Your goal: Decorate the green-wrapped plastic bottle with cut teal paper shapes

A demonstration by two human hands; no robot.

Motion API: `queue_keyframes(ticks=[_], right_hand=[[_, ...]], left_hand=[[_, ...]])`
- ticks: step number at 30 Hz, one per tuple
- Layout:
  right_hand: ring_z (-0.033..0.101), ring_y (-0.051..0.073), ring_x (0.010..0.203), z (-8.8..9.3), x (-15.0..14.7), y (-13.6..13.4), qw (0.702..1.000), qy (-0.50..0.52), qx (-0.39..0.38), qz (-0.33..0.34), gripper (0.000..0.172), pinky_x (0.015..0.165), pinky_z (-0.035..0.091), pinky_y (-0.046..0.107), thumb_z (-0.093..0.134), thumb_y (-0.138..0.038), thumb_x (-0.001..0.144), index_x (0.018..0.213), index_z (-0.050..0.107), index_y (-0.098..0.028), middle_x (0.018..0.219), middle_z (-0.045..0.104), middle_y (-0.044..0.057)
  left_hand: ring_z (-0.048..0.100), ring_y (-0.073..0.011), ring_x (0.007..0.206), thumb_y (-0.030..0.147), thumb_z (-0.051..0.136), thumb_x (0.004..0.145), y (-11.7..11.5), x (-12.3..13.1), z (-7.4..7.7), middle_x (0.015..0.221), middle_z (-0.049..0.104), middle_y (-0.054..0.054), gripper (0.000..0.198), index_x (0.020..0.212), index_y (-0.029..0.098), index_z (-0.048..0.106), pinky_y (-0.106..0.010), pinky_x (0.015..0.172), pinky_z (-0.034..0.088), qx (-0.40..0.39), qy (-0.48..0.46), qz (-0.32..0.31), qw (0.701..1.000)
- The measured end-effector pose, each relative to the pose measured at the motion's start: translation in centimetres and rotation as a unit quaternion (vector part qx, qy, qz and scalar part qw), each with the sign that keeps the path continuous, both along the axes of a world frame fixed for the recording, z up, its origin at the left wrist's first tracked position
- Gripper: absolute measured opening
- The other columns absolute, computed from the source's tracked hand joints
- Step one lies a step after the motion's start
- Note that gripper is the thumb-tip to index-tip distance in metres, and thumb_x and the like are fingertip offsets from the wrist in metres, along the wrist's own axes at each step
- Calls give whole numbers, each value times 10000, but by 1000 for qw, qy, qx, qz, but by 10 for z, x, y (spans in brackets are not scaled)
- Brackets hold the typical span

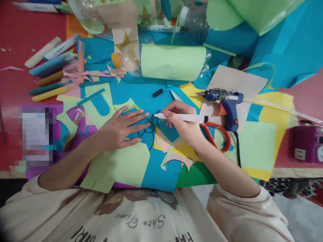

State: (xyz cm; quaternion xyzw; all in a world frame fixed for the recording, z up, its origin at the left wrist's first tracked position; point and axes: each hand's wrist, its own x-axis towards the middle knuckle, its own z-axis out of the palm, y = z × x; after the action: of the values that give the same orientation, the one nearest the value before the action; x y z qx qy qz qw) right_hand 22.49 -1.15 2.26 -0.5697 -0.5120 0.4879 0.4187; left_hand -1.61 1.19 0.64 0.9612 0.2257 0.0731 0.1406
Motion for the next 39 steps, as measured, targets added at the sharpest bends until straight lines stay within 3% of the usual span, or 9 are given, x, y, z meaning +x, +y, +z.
queue_keyframes(ticks=[6, 9, 14, 19, 25, 32, 39], right_hand=[[476, 124, 457, 0, 0, 4, 1000, -8, 3, -9, 147, 448, 366, 295, 599, -299, 794, 657, 618, -249, 546, 591, -10], [472, 117, 444, 0, 0, 6, 1000, 11, 3, -21, 180, 433, 348, 289, 607, -348, 806, 654, 600, -249, 546, 584, -11], [474, 107, 435, 2, 0, 6, 999, 40, -5, -31, 161, 427, 359, 275, 630, -342, 768, 640, 607, -248, 532, 585, -21], [485, 111, 444, 2, 0, 7, 999, 39, -11, -20, 156, 434, 380, 276, 623, -354, 757, 650, 618, -240, 540, 596, -16], [511, 103, 497, 2, -3, 7, 995, 14, -45, 85, 139, 466, 394, 252, 628, -293, 777, 677, 636, -197, 605, 633, 0], [443, 83, 504, 8, -5, 13, 980, -48, -53, 184, 151, 450, 306, 228, 641, -288, 783, 685, 640, -173, 575, 572, -16], [379, 74, 477, 3, -11, 14, 983, -43, -22, 176, 146, 428, 243, 225, 608, -262, 756, 637, 582, -182, 538, 540, -27]], left_hand=[[382, -299, 1433, 489, 351, 996, -7, 5, -7, 1530, 435, -132, 538, 1442, 206, 454, -529, 1183, 258, 25, -5, 54, 998], [422, -304, 1399, 496, 352, 991, -14, 9, -5, 1509, 460, -145, 526, 1418, 219, 487, -527, 1164, 283, 13, -23, 26, 999], [519, -315, 1275, 495, 402, 972, -24, 15, -1, 1420, 536, -166, 466, 1354, 278, 559, -481, 1016, 434, 19, -17, -5, 1000], [493, -314, 1287, 511, 477, 940, -21, 8, -4, 1447, 506, -159, 505, 1397, 299, 515, -520, 1064, 395, 27, -13, -19, 999], [471, -308, 1316, 389, 494, 961, -11, -6, -3, 1475, 483, -127, 432, 1390, 341, 518, -573, 1106, 352, 20, 11, -17, 1000], [418, -342, 1371, 433, 523, 942, -9, -8, -3, 1525, 409, -155, 478, 1409, 334, 502, -591, 1121, 326, 0, 15, -21, 1000], [394, -368, 1388, 499, 513, 930, -11, -10, -5, 1525, 406, -179, 521, 1412, 301, 505, -612, 1119, 312, -20, 7, -33, 999]])
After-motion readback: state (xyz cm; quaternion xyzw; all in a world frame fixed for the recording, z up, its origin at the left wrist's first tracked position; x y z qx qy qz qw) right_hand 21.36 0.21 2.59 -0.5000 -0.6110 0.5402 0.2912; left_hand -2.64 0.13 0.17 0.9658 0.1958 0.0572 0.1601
